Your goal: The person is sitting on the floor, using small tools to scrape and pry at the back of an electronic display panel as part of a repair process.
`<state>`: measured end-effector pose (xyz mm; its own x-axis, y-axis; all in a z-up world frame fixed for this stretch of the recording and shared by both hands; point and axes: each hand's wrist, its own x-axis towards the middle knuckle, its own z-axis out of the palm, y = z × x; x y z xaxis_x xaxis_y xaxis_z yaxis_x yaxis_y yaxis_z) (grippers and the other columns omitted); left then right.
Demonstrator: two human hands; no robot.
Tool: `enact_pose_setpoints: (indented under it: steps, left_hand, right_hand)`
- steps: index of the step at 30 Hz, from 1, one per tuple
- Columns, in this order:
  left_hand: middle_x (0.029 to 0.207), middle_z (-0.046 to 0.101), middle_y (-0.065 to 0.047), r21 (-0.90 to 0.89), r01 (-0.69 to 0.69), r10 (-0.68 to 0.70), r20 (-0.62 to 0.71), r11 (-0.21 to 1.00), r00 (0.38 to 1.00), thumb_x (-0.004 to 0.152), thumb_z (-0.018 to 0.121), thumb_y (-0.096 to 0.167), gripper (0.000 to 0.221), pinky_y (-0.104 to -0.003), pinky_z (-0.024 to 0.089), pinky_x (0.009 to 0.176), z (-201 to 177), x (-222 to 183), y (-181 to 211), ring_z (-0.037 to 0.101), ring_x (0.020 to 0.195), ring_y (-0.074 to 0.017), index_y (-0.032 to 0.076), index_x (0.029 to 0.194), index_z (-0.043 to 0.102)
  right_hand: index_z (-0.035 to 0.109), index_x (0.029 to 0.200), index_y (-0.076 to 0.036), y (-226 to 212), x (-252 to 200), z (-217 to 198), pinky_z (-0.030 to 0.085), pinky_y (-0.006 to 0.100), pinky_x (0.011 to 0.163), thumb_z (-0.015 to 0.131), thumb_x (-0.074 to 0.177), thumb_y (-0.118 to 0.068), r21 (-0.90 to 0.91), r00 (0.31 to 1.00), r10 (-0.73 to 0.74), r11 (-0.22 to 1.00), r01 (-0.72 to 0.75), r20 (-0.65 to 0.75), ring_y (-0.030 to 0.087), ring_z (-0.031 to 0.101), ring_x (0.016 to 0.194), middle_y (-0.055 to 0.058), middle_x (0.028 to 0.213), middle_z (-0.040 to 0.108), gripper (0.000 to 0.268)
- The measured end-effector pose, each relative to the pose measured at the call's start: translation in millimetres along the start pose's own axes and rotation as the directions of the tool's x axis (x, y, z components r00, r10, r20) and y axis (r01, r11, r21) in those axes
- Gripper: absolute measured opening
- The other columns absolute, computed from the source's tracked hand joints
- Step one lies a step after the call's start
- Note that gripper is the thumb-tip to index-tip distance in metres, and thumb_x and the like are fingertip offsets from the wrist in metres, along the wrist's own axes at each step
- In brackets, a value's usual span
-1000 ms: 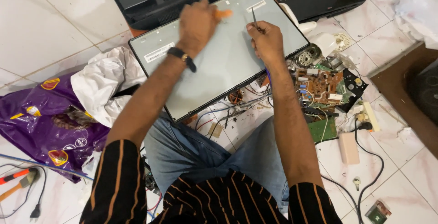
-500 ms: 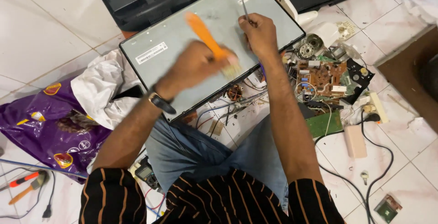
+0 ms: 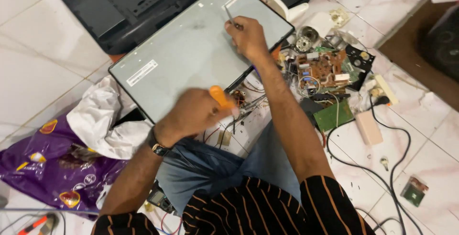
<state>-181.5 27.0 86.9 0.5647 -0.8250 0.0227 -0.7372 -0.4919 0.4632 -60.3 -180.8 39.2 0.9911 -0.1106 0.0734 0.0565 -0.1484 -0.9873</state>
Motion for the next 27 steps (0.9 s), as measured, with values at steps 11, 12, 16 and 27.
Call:
enact_pose_setpoints:
  steps: [11,12,16,27]
  left_hand:
    - [0.076,0.075,-0.011,0.265,0.155,-0.096,-0.225,0.952,0.970,0.095,0.063,0.044,0.033,-0.048,0.057,0.063,35.7,-13.0,-7.9,0.074,0.074,-0.0353,0.014,0.097,0.078]
    - [0.076,0.075,-0.011,0.260,0.150,-0.092,-0.223,0.954,0.971,0.095,0.063,0.044,0.033,-0.048,0.057,0.063,28.4,-15.8,0.0,0.074,0.074,-0.0353,0.014,0.097,0.078]
    - [0.091,0.079,-0.017,-0.092,0.045,-0.056,-0.120,0.995,0.991,0.092,0.070,0.037,0.032,-0.048,0.060,0.074,9.4,-23.9,10.2,0.076,0.085,-0.0400,0.010,0.104,0.080]
    - [0.075,0.072,-0.015,0.296,0.454,-0.450,-0.085,0.840,0.889,0.094,0.052,0.062,0.058,-0.048,0.058,0.072,22.0,-43.7,13.3,0.074,0.082,-0.0390,0.014,0.076,0.078]
  right_hand:
    - [0.077,0.090,-0.017,34.5,24.9,9.8,0.053,0.029,0.047,0.068,0.087,-0.034,-0.179,0.995,0.032,0.983,-0.049,-0.094,0.019,0.065,0.045,0.009,0.055,0.066,0.019]
    - [0.077,0.090,-0.017,31.7,22.9,9.8,0.053,0.029,0.047,0.068,0.087,-0.034,-0.184,0.994,0.036,0.982,-0.054,-0.099,0.019,0.065,0.045,0.009,0.055,0.066,0.019]
    - [0.072,0.082,-0.016,30.0,20.7,9.0,0.047,0.026,0.043,0.068,0.086,-0.030,-0.154,0.994,-0.012,0.988,-0.005,-0.112,0.016,0.060,0.040,0.007,0.052,0.063,0.016]
    - [0.074,0.091,-0.010,23.0,9.7,7.4,0.053,0.028,0.050,0.064,0.090,-0.029,-0.129,0.996,-0.036,0.991,0.025,-0.085,0.016,0.065,0.048,0.008,0.058,0.066,0.021]
